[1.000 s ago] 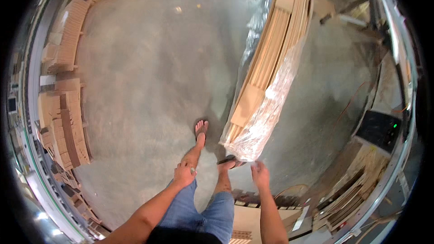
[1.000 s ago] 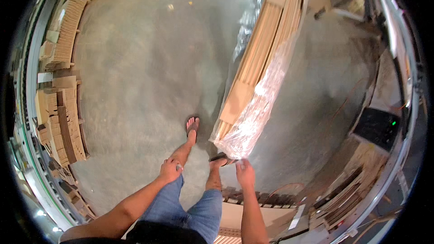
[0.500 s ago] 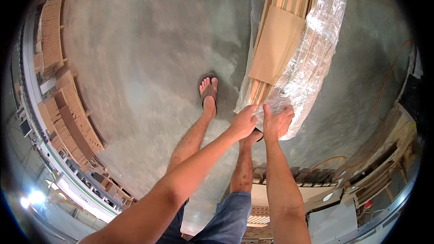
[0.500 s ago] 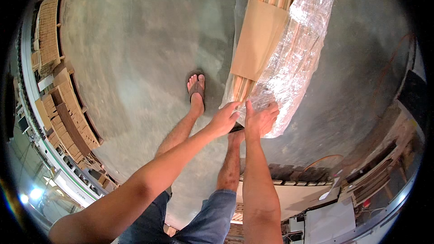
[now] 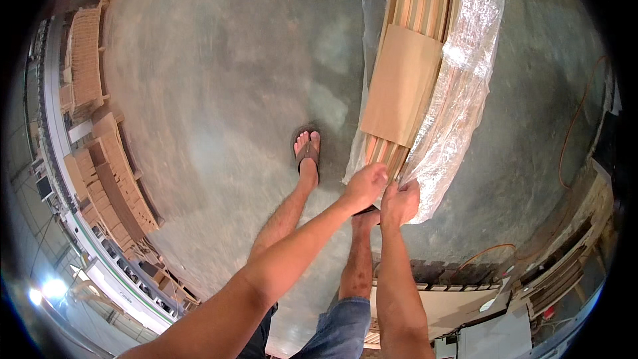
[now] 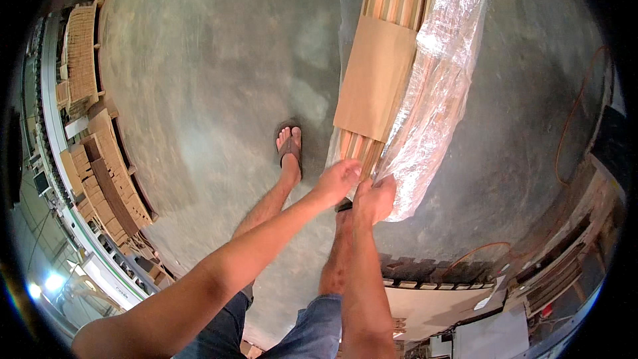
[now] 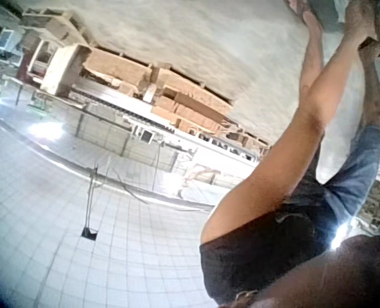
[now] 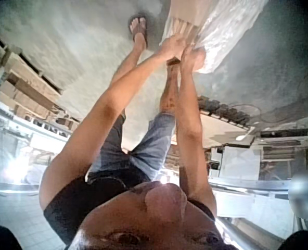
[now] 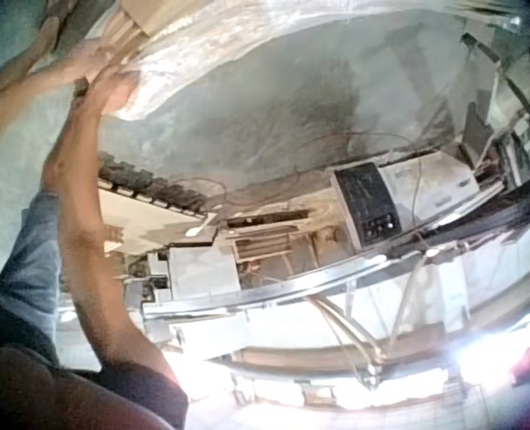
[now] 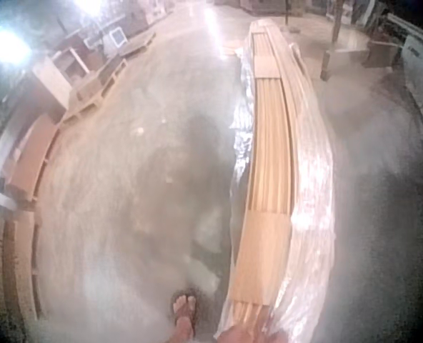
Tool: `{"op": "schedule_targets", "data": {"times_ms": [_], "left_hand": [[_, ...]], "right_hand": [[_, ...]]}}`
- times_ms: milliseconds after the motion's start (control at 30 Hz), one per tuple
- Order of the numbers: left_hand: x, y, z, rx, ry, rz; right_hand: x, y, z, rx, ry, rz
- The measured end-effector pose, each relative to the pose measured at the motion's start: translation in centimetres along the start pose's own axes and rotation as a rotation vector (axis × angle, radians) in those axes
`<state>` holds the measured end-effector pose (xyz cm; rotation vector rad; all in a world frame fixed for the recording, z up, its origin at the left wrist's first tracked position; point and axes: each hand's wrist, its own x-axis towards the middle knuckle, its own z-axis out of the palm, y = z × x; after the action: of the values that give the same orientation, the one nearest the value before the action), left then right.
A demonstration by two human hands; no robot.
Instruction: The person unwraps a bundle of wooden planks and uses a table saw to cut them into smaller pieces. They repeatedly feed the planks through the saw, collect the cut pieces, and stack them on the table.
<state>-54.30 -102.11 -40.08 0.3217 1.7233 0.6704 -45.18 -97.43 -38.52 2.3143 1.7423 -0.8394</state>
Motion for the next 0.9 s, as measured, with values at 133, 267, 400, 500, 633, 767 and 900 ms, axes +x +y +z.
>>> {"op": "schedule_targets", "data": {"times_ms": [133,267,400,500,633,767,900], "left_hand": [[2.7,0.7,-1.3,0.196,0.373,0.047],[3.9,0.0,-2.1,0.255,0.352,-0.057],[4.4,0.7,-1.9,0.28,0.529,0.079],[4.5,2.1,-1.0,0.257,0.595,0.081],[2.8,0.9,1.8,0.194,0.474,0.11],[2.2,0.3,3.0,0.319,0.355,0.221],[1.0,0.4,3.5,0.326,0.229,0.243]], "right_hand": [[-0.6,-0.5,-0.3,0.094,0.022,0.103],[-0.6,-0.4,-0.5,0.052,-0.035,0.138],[-0.3,0.6,-0.3,0.16,-0.097,0.047],[-0.4,0.6,-0.8,0.153,-0.057,-0.027],[0.7,-0.7,-0.8,0.057,0.015,-0.083],[2.3,-0.3,-1.0,0.161,0.008,0.045],[2.2,1.7,-1.1,0.245,0.025,0.019]]}}
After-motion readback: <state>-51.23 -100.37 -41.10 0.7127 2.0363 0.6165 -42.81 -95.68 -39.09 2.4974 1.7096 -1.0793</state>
